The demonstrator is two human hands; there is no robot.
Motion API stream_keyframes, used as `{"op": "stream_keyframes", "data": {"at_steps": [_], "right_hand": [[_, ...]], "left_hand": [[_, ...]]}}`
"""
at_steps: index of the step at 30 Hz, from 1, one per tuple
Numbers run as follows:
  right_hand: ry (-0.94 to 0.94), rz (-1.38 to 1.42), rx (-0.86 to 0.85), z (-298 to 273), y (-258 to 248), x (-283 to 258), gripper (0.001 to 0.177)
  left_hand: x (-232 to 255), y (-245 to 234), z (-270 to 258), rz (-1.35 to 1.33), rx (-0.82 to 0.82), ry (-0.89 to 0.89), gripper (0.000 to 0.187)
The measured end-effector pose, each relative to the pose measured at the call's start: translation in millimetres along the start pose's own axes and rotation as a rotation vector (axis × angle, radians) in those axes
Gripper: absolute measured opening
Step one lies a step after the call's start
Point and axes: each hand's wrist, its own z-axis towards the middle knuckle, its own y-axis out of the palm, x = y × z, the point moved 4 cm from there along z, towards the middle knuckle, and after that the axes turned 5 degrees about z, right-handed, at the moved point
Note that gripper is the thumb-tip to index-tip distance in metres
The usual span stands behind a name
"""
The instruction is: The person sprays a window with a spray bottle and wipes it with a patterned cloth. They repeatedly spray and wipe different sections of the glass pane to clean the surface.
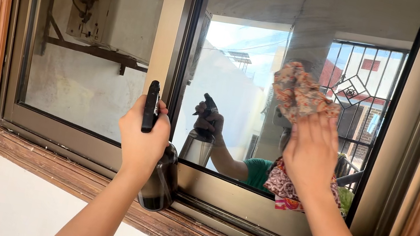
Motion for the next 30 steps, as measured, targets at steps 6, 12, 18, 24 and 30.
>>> {"op": "stream_keyframes", "data": {"at_steps": [6,12,18,24,30], "right_hand": [[0.136,-0.016,0.078,-14,-30,32,0.051],[0.217,-0.070,0.081,-18,-23,35,0.053],[0.242,-0.090,0.154,1,-9,27,0.054],[0.243,-0.040,0.262,43,12,29,0.052],[0.206,-0.040,0.256,75,43,5,0.048]], "left_hand": [[0,0,0,0.019,0.005,-0.025,0.010],[-5,4,4,0.051,0.013,0.057,0.009],[-2,3,7,0.072,0.030,0.123,0.010],[-1,5,6,0.026,-0.023,-0.032,0.009],[0,4,7,0.067,-0.008,0.051,0.009]]}}
